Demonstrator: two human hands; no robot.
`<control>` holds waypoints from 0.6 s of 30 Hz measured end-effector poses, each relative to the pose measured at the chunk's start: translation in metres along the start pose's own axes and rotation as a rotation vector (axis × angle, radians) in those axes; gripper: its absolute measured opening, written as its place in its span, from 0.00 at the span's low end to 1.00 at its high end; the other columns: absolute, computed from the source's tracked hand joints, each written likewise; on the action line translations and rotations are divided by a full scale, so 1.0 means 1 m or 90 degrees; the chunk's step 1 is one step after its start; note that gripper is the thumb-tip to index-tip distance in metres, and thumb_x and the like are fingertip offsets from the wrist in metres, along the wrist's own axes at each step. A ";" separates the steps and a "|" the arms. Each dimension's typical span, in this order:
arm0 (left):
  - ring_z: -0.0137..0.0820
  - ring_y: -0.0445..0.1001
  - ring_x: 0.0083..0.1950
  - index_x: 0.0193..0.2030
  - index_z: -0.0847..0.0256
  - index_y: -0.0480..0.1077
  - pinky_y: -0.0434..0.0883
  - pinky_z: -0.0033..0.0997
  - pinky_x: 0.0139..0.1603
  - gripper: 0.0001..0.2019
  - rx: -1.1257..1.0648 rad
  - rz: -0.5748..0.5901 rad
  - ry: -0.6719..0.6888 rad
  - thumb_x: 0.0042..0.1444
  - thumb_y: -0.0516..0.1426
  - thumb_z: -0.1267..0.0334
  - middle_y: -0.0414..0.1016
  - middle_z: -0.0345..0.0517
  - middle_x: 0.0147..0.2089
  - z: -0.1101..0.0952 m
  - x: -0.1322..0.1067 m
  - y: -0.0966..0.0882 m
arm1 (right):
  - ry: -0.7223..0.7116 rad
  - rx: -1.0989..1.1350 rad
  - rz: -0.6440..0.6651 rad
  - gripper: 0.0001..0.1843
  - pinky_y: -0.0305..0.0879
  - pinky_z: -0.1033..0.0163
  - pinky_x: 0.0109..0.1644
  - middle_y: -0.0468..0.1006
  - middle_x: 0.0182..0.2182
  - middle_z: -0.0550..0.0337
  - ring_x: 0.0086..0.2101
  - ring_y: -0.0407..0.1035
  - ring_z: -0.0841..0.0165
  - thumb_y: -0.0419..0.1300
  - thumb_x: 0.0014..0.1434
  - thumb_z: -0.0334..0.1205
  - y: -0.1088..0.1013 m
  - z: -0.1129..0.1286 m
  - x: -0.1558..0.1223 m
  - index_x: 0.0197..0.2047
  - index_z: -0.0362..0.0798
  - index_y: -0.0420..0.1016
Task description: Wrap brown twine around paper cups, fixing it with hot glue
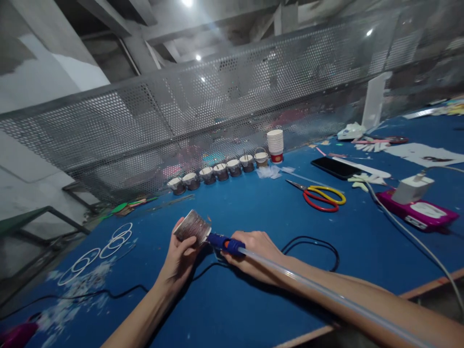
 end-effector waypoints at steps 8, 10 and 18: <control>0.35 0.75 0.50 0.54 0.46 0.67 0.73 0.36 0.50 0.33 -0.038 0.001 -0.009 0.39 0.68 0.70 0.74 0.40 0.52 -0.004 -0.004 0.004 | -0.027 -0.010 0.004 0.11 0.60 0.66 0.33 0.79 0.31 0.54 0.27 0.71 0.67 0.54 0.61 0.43 0.000 0.003 0.000 0.35 0.47 0.73; 0.35 0.75 0.50 0.55 0.46 0.67 0.73 0.36 0.50 0.33 -0.037 0.009 -0.012 0.40 0.67 0.70 0.74 0.41 0.53 -0.004 -0.005 0.004 | -0.008 -0.019 -0.007 0.11 0.59 0.65 0.32 0.79 0.29 0.55 0.27 0.70 0.67 0.54 0.61 0.44 -0.003 0.000 0.001 0.34 0.47 0.73; 0.32 0.76 0.48 0.58 0.46 0.66 0.74 0.32 0.48 0.33 -0.050 0.051 -0.020 0.44 0.65 0.71 0.75 0.41 0.55 -0.004 -0.006 0.008 | -0.013 -0.006 0.004 0.12 0.59 0.66 0.33 0.78 0.30 0.55 0.27 0.69 0.68 0.55 0.62 0.45 -0.005 0.005 0.000 0.33 0.47 0.73</control>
Point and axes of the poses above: each hand's wrist, its own x-axis towards the middle knuckle, its own y-axis out of the palm, z = x × y, the point moved 9 cm from there along x, towards the middle knuckle
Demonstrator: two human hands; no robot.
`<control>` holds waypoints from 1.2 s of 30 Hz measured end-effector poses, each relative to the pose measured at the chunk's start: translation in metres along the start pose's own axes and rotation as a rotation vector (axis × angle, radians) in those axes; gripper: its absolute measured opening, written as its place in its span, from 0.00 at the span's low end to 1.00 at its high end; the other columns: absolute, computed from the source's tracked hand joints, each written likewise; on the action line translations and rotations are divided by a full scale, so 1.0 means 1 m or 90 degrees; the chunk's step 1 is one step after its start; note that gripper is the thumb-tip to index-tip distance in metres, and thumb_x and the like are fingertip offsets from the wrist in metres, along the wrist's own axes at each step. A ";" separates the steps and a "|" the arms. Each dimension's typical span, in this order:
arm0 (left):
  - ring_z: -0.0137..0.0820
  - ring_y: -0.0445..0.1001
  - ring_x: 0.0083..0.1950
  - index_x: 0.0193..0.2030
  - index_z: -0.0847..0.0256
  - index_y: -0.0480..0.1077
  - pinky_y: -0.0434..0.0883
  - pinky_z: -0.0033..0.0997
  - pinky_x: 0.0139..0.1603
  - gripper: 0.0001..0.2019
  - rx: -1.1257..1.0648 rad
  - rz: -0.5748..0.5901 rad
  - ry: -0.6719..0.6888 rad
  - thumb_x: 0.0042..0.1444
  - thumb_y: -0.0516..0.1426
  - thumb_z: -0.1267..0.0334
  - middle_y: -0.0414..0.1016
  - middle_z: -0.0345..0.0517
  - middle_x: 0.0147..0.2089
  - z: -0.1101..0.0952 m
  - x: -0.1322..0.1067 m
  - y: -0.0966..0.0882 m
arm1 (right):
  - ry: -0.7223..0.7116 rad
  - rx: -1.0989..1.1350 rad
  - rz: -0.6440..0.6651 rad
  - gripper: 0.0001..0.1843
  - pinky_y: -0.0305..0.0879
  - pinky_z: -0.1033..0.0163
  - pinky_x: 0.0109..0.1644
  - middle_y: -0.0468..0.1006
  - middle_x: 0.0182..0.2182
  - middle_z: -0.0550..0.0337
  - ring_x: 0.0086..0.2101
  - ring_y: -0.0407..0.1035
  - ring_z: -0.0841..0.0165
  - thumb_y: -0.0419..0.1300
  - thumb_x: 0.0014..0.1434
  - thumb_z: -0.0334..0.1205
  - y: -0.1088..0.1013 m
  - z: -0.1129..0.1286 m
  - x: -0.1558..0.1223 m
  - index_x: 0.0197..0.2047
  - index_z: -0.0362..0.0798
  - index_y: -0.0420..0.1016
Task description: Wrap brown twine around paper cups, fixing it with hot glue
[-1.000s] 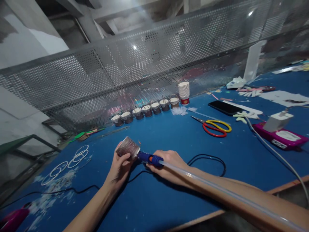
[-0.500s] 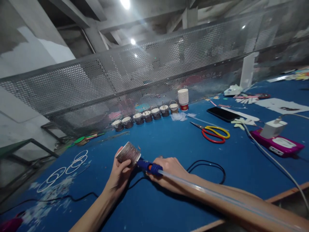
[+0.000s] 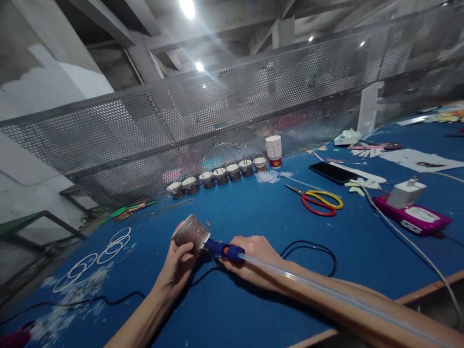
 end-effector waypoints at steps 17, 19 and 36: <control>0.32 0.78 0.41 0.56 0.48 0.70 0.75 0.29 0.40 0.33 -0.026 -0.002 -0.029 0.41 0.65 0.72 0.79 0.42 0.49 0.003 0.000 -0.003 | 0.019 0.027 -0.011 0.13 0.57 0.66 0.32 0.76 0.28 0.58 0.26 0.66 0.70 0.55 0.61 0.47 -0.004 -0.003 -0.002 0.31 0.48 0.72; 0.31 0.78 0.41 0.56 0.48 0.70 0.75 0.28 0.40 0.33 -0.031 -0.003 -0.030 0.40 0.65 0.73 0.79 0.41 0.48 0.002 0.000 -0.003 | 0.004 0.037 0.006 0.13 0.57 0.66 0.32 0.76 0.28 0.58 0.26 0.65 0.71 0.56 0.61 0.47 -0.001 0.000 -0.002 0.31 0.47 0.72; 0.39 0.78 0.47 0.58 0.48 0.68 0.74 0.43 0.51 0.35 -0.029 0.021 -0.033 0.40 0.64 0.72 0.78 0.43 0.51 0.002 -0.002 0.000 | 0.050 0.038 -0.055 0.15 0.54 0.65 0.30 0.73 0.25 0.60 0.24 0.63 0.71 0.56 0.60 0.49 -0.010 -0.011 -0.002 0.28 0.48 0.71</control>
Point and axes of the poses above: each hand's wrist, its own x-axis towards the middle knuckle, its own y-axis out of the palm, z = x × y, the point moved 9 cm from there along x, towards the middle knuckle
